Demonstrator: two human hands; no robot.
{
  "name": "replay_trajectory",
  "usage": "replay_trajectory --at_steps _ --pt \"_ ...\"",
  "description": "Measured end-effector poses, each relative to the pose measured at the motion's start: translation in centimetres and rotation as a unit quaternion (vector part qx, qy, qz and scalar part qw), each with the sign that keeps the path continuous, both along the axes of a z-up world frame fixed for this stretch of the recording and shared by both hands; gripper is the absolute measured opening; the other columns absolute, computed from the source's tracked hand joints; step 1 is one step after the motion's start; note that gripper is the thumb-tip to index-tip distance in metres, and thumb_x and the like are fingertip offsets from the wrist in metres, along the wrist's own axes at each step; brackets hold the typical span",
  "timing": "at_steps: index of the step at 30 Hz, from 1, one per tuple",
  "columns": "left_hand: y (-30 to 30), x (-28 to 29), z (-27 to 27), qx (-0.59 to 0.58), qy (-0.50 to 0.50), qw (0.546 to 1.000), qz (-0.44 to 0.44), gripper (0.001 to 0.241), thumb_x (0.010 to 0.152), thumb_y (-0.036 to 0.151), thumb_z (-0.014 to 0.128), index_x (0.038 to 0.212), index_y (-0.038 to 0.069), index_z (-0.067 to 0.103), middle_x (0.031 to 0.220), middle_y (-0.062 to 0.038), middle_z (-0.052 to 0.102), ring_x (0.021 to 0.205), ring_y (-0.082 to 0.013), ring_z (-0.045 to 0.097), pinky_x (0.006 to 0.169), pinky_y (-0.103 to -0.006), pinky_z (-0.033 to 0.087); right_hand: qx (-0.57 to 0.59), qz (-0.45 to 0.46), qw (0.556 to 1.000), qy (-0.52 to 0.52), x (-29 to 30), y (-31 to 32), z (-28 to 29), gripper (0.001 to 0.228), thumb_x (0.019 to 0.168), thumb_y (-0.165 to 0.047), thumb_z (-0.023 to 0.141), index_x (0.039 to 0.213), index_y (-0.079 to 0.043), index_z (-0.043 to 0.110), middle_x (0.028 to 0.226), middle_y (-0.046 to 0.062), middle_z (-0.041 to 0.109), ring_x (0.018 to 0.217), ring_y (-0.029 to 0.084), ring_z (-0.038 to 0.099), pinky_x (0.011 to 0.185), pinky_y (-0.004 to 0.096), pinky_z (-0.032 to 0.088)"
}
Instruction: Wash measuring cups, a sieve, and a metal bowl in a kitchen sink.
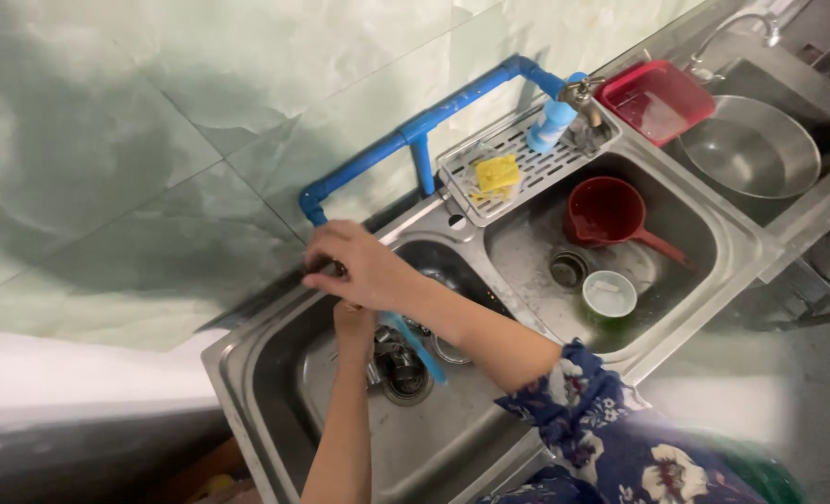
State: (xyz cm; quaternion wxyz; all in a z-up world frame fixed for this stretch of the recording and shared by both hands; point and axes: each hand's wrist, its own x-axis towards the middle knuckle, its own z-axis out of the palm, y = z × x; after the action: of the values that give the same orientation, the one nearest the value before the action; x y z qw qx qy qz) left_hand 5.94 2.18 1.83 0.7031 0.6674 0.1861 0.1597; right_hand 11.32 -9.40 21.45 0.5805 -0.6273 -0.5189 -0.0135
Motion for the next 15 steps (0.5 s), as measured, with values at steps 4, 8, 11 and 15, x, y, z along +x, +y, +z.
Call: replay_trajectory --at_steps 4,8,11,15 --pt "0.9 -0.4 0.0 0.064 -0.008 0.998 0.016 0.02 0.091 0.007 0.068 0.107 -0.004 0.074 0.098 -0.002 0.075 0.088 -0.0072 0.064 0.077 -0.0249 0.053 -0.143 -0.229 0.961 -0.054 -1.8 -0.4 0.8 0.04 0.079 -0.016 0.08 0.113 -0.001 0.066 0.107 0.019 0.063 0.103 0.04 0.059 0.089 0.047 0.049" --pt "0.8 -0.9 0.3 0.054 0.026 0.998 0.017 0.019 0.094 0.004 0.068 0.11 -0.005 0.074 0.098 -0.004 0.073 0.085 -0.0081 0.059 0.072 -0.0261 0.048 -0.195 -0.18 0.962 -0.064 -1.1 0.0 -0.3 0.042 0.084 -0.004 0.072 0.124 0.002 0.062 0.113 0.022 0.063 0.11 0.041 0.06 0.09 0.047 0.052" --pt "0.2 -1.1 2.3 -0.039 -0.04 0.998 -0.029 0.02 0.093 0.002 0.068 0.112 -0.003 0.074 0.1 -0.003 0.073 0.085 -0.0078 0.06 0.071 -0.0261 0.048 -0.243 -0.085 0.946 -0.196 -0.7 -1.1 2.5 0.059 0.069 0.003 0.067 0.127 0.006 0.06 0.115 0.022 0.064 0.113 0.039 0.062 0.091 0.045 0.053" --pt "0.7 -0.1 -1.4 -0.067 -0.079 0.991 -0.081 0.018 0.094 0.001 0.07 0.111 -0.001 0.074 0.1 -0.001 0.074 0.087 -0.0059 0.064 0.076 -0.0233 0.05 -0.262 -0.016 0.95 -0.168 0.8 -1.5 2.2 0.046 0.077 0.004 0.066 0.123 0.001 0.063 0.12 0.019 0.067 0.113 0.04 0.063 0.093 0.045 0.051"
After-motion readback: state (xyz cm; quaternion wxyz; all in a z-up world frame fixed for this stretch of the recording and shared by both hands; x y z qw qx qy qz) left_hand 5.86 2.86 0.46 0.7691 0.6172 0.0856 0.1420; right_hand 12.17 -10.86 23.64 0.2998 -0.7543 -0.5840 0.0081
